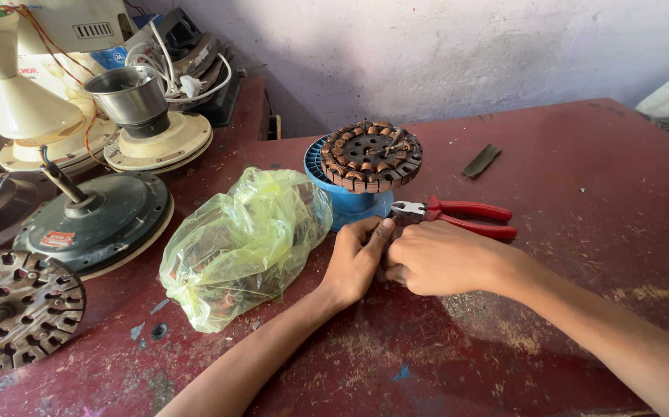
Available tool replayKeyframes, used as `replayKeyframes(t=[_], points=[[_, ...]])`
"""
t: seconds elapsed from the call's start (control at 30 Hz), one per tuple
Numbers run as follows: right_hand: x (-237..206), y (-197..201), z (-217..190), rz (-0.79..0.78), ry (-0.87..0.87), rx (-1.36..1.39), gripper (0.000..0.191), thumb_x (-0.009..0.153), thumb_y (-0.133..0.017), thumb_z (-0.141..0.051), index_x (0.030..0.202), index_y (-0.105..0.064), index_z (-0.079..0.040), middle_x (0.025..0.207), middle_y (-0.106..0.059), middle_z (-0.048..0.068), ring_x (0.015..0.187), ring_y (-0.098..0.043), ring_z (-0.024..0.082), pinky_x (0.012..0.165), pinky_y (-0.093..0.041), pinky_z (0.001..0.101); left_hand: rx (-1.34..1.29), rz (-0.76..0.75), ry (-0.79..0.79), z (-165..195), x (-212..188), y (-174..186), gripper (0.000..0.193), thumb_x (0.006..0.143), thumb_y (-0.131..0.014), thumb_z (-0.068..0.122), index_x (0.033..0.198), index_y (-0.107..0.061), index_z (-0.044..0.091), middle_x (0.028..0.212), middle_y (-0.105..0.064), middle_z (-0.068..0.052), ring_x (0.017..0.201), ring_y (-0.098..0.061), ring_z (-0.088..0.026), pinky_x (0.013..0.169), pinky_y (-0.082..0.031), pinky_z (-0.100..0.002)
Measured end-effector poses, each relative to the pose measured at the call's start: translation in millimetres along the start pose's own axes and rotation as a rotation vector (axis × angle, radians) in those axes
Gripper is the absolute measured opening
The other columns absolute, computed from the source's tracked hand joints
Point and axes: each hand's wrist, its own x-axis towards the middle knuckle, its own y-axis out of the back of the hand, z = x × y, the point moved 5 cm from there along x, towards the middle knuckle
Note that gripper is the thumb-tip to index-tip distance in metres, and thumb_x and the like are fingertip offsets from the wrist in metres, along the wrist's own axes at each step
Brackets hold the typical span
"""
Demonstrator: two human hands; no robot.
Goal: The person uses a pair of red pliers to repeatedly pull and adjust small wires or tabs on a blue cylindrical electrical component with copper windings. The hands work methodically around the component's circumference, occasionally rotating it to access different sections.
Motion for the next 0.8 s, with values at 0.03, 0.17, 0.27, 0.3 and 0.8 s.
replayKeyframes(t=[0.03, 0.17, 0.27, 0.3, 0.8], points=[[-0.2, 0.7, 0.0, 0.009, 0.025, 0.065, 0.025, 0.095, -0.058, -0.017, 0.082, -0.077, -0.006, 0.062, -0.068, 0.009, 0.05, -0.059, 0.021, 0.057, -0.049, 0.041, -0.053, -0.012, 0.071, -2.0, -0.7, -0.9, 0.038, 0.107, -0.048, 0.027, 0.081, -0.06, 0.002, 0.066, -0.06, -0.003, 0.058, -0.054, -0.01, 0.052, -0.048, -0.03], [7.5, 7.2, 21.5, -0.013, -0.043, 0.252, 0.025, 0.092, -0.064, -0.03, 0.099, -0.077, -0.01, 0.072, -0.074, 0.007, 0.058, -0.063, 0.018, 0.06, -0.051, 0.0398, -0.078, 0.0, 0.084, -6.8, 1.7, 1.8, 0.042, 0.108, -0.043, 0.03, 0.077, -0.053, 0.004, 0.066, -0.051, 0.001, 0.06, -0.047, -0.009, 0.054, -0.042, -0.031], [19.1, 14.7, 37.1, 0.148, 0.057, 0.41, 0.031, 0.089, -0.067, -0.031, 0.099, -0.078, -0.004, 0.087, -0.078, 0.007, 0.074, -0.067, 0.018, 0.071, -0.053, 0.0368, -0.058, 0.015, 0.06, -14.6, 3.6, 3.6, 0.045, 0.109, -0.042, 0.032, 0.074, -0.051, 0.004, 0.064, -0.043, 0.002, 0.061, -0.038, -0.009, 0.054, -0.034, -0.031], [21.3, 16.2, 42.5, 0.213, 0.1, 0.461, 0.032, 0.087, -0.067, -0.029, 0.103, -0.078, -0.004, 0.093, -0.079, 0.007, 0.083, -0.07, 0.016, 0.077, -0.053, 0.0355, -0.068, 0.013, 0.078, -18.2, 4.7, 3.6, 0.045, 0.108, -0.041, 0.032, 0.074, -0.051, 0.005, 0.063, -0.042, 0.002, 0.06, -0.037, -0.01, 0.054, -0.033, -0.032], [32.5, -13.4, 47.3, 0.73, 0.045, 1.276, 0.023, 0.1, -0.059, -0.016, 0.096, -0.074, 0.002, 0.086, -0.071, 0.006, 0.083, -0.065, 0.014, 0.077, -0.054, 0.0308, 0.209, -0.066, 0.002, 0.1, -3.2, -3.5, 0.052, 0.105, -0.044, 0.038, 0.069, -0.059, 0.005, 0.058, -0.056, -0.007, 0.057, -0.053, -0.018, 0.056, -0.042, -0.038]])
